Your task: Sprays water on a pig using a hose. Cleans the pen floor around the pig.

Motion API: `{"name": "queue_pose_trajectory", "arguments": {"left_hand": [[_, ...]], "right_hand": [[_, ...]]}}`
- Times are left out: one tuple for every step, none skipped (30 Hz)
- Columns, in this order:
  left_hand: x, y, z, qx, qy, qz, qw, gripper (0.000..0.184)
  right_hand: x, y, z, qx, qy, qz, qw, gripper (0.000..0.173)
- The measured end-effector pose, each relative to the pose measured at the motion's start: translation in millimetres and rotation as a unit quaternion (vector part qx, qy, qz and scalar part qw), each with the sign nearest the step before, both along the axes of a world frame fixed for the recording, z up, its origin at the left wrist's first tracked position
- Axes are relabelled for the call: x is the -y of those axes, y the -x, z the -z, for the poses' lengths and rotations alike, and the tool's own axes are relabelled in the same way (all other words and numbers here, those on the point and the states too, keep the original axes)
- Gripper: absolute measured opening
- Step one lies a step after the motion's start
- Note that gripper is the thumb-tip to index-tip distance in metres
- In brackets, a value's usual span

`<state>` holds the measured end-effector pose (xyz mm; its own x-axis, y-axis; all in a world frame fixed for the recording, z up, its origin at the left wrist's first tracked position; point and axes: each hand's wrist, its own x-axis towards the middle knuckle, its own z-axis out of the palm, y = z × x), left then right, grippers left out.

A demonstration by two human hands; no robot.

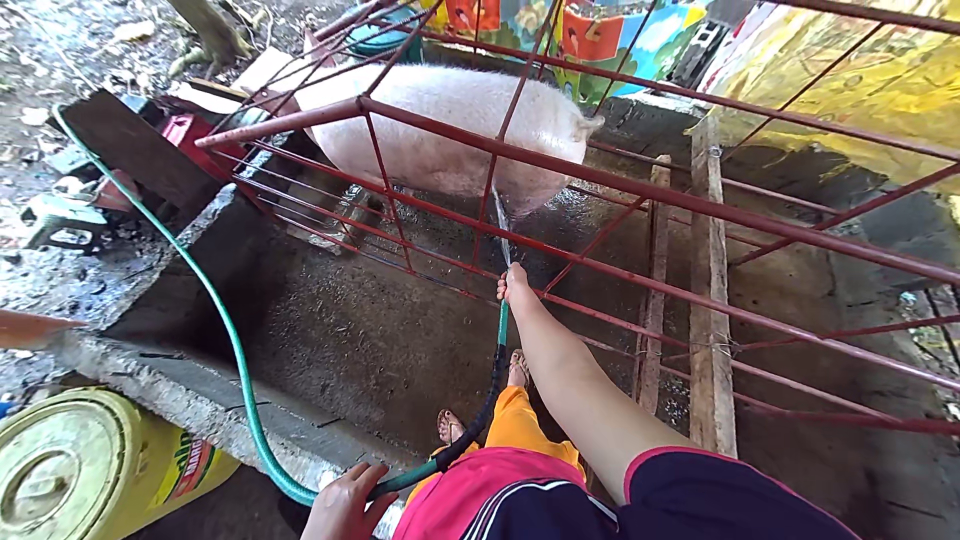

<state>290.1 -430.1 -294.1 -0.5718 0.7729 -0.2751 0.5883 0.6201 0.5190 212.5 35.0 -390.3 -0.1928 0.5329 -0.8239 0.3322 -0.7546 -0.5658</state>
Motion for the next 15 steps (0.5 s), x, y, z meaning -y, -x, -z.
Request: {"name": "queue_pose_trajectory", "arguments": {"left_hand": [[-0.4, 0.7, -0.9, 0.003, 0.001, 0.002, 1.000, 0.030], [-1.1, 1.3, -1.5, 0.004, 0.000, 0.004, 1.000, 0.030], [-1.8, 1.8, -1.7, 0.005, 0.000, 0.007, 1.000, 0.031], [-2.5, 1.9, -1.5, 0.005, -0.001, 0.010, 1.000, 0.031], [-3.2, 1.8, -1.0, 0.005, 0.000, 0.013, 1.000, 0.031], [-4.1, 1.7, -0.5, 0.007, 0.003, 0.016, 1.000, 0.031], [-5.2, 1.7, 0.1, 0.010, 0.007, 0.019, 1.000, 0.031], [-6.3, 1.6, 0.7, 0.013, 0.010, 0.022, 1.000, 0.031], [-7.1, 1.4, 1.6, 0.016, 0.016, 0.024, 0.999, 0.031], [-8.0, 1.4, 1.9, 0.022, 0.022, 0.027, 0.999, 0.032], [-8.8, 1.5, 2.2, 0.028, 0.030, 0.029, 0.999, 0.031], [-9.7, 1.6, 2.4, 0.034, 0.036, 0.030, 0.998, 0.032], [-10.0, 1.8, 3.2, 0.038, 0.038, 0.031, 0.998, 0.032], [-10.1, 2.0, 3.9, 0.040, 0.037, 0.032, 0.998, 0.032], [-10.0, 2.4, 4.1, 0.041, 0.034, 0.032, 0.998, 0.032]], "right_hand": [[-0.3, -0.9, 0.2, 0.000, 0.000, 0.003, 1.000, 0.042], [-0.9, -1.5, 0.1, 0.000, 0.001, 0.004, 1.000, 0.042], [-1.3, -1.9, -0.1, 0.003, 0.000, 0.004, 1.000, 0.041], [-1.5, -2.2, -0.3, 0.006, 0.000, 0.003, 1.000, 0.040], [-1.6, -2.7, -0.3, 0.009, 0.002, -0.001, 1.000, 0.040], [-1.9, -3.3, -0.3, 0.009, 0.003, -0.006, 1.000, 0.040], [-2.3, -3.6, -0.4, 0.006, 0.005, -0.010, 1.000, 0.040], [-2.4, -3.6, -0.4, 0.001, 0.006, -0.013, 1.000, 0.041], [-2.2, -3.5, -0.3, -0.007, 0.007, -0.015, 1.000, 0.041], [-1.8, -3.2, 0.1, -0.014, 0.006, -0.016, 1.000, 0.042], [-1.5, -3.2, 0.4, -0.020, 0.007, -0.017, 1.000, 0.042], [-1.6, -3.3, 0.9, -0.023, 0.008, -0.020, 0.999, 0.043], [-1.9, -3.3, 1.4, -0.022, 0.009, -0.022, 0.999, 0.043], [-2.1, -3.6, 1.7, -0.016, 0.009, -0.021, 1.000, 0.043], [-2.5, -4.4, 2.3, -0.009, 0.007, -0.017, 1.000, 0.042]]}}
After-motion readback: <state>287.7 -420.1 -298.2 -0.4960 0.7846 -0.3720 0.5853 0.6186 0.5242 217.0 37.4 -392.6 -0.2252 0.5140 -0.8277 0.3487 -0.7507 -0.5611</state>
